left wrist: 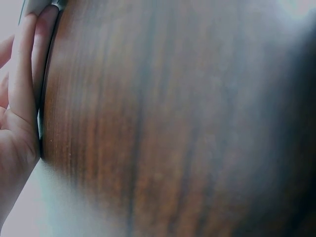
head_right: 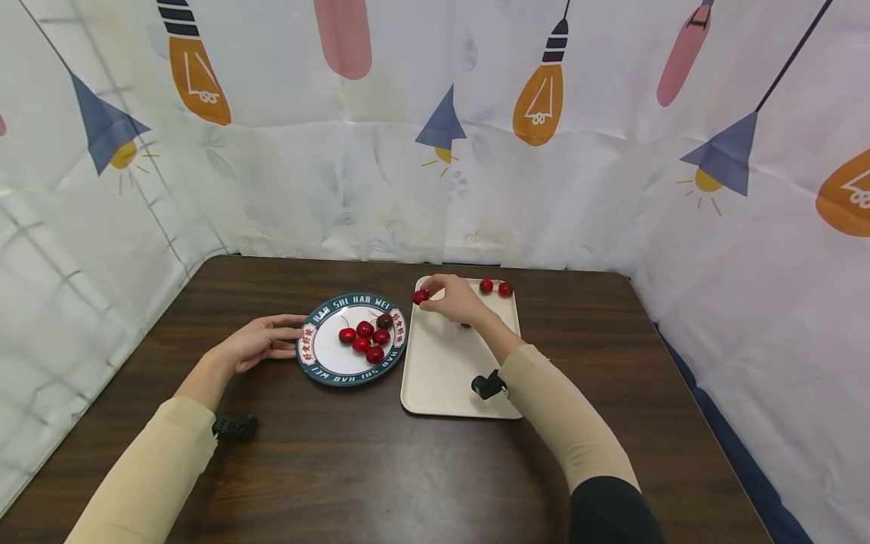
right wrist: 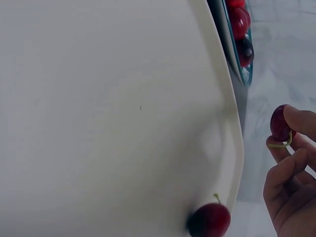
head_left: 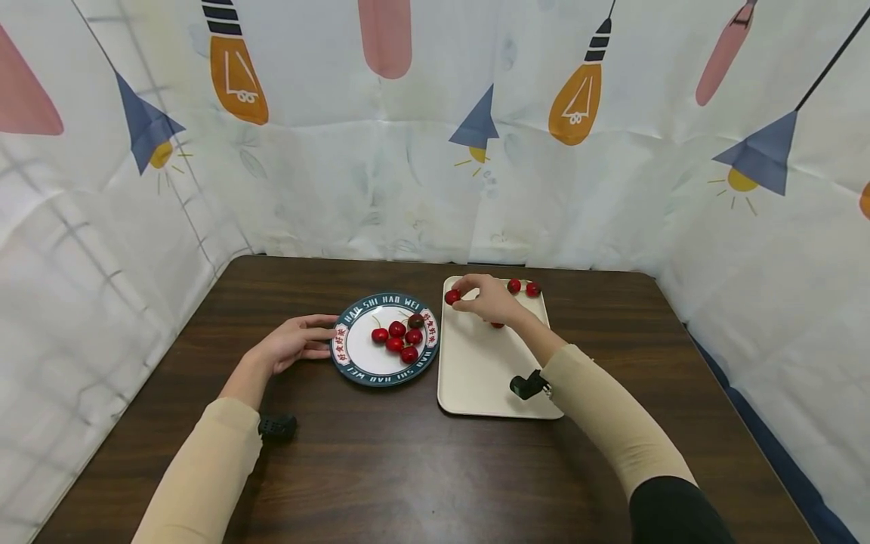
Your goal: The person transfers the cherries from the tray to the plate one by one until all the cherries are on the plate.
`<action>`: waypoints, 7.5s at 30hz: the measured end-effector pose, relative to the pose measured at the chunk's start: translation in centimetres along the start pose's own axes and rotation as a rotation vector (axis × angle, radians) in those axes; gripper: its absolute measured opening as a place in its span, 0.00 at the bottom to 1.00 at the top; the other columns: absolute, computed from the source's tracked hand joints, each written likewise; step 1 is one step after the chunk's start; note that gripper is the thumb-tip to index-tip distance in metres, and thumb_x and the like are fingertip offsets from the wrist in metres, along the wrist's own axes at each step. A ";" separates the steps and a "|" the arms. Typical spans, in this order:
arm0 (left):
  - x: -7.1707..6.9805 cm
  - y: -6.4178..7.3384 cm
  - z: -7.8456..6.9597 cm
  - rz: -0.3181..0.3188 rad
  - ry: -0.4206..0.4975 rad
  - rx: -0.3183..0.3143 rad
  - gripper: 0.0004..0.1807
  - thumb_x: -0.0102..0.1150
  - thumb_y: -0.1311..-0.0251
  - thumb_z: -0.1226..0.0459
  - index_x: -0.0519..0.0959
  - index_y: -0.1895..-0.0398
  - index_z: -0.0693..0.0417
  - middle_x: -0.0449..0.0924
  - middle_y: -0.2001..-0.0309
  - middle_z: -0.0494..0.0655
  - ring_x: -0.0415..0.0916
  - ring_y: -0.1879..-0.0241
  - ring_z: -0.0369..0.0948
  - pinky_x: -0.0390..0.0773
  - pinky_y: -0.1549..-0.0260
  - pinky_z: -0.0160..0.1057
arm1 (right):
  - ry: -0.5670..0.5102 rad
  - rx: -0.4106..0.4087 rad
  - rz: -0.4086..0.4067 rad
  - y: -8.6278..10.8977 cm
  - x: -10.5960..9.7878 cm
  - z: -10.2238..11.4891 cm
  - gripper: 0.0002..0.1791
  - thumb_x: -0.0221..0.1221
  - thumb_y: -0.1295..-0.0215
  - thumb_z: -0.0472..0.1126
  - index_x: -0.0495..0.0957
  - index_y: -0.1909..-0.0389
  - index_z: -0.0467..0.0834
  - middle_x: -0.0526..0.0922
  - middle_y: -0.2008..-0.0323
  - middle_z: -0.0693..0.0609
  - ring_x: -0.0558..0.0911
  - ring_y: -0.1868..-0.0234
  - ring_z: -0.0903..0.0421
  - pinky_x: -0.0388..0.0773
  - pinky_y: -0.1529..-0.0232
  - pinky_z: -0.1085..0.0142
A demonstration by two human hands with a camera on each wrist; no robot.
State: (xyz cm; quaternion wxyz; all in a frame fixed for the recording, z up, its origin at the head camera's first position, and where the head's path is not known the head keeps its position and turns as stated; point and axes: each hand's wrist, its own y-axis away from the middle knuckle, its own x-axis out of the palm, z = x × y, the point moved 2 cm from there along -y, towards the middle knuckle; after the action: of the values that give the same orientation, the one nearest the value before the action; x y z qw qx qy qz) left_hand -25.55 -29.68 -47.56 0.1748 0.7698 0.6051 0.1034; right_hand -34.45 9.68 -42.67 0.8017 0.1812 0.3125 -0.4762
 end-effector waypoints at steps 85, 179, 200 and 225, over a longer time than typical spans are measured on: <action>0.0 -0.2 0.2 0.000 -0.015 0.017 0.35 0.60 0.26 0.61 0.60 0.21 0.60 0.70 0.36 0.62 0.84 0.55 0.44 0.84 0.49 0.43 | -0.076 0.067 -0.044 3.8 -2.7 -2.9 0.22 0.66 0.30 0.44 0.79 0.41 0.36 0.82 0.48 0.44 0.78 0.76 0.46 0.75 0.80 0.65; -0.4 -0.3 0.2 -0.012 -0.018 0.008 0.36 0.62 0.27 0.59 0.61 0.21 0.59 0.74 0.40 0.61 0.86 0.56 0.45 0.84 0.50 0.43 | -0.028 -0.162 0.221 2.7 4.7 4.4 0.18 0.70 0.35 0.43 0.82 0.46 0.44 0.83 0.51 0.51 0.78 0.66 0.48 0.77 0.70 0.66; 0.0 -0.5 0.0 -0.004 -0.010 0.012 0.36 0.62 0.28 0.59 0.61 0.22 0.60 0.73 0.40 0.61 0.85 0.56 0.45 0.84 0.50 0.43 | -0.009 -0.251 0.282 2.3 7.2 6.6 0.19 0.71 0.37 0.43 0.83 0.46 0.45 0.83 0.53 0.53 0.78 0.51 0.47 0.80 0.58 0.69; 0.0 0.3 1.1 -0.006 0.006 -0.007 0.36 0.62 0.27 0.60 0.61 0.22 0.60 0.73 0.40 0.60 0.85 0.59 0.44 0.85 0.51 0.43 | -0.011 -0.227 0.246 2.7 7.3 5.8 0.21 0.70 0.35 0.42 0.81 0.42 0.41 0.83 0.48 0.46 0.80 0.51 0.46 0.78 0.57 0.67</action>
State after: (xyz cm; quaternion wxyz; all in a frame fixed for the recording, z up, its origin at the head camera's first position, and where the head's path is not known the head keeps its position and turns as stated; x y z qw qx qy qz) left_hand -24.89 -29.91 -48.42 0.1761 0.7670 0.6077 0.1072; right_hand -27.56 2.81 -43.33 0.8710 0.1237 0.3356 -0.3369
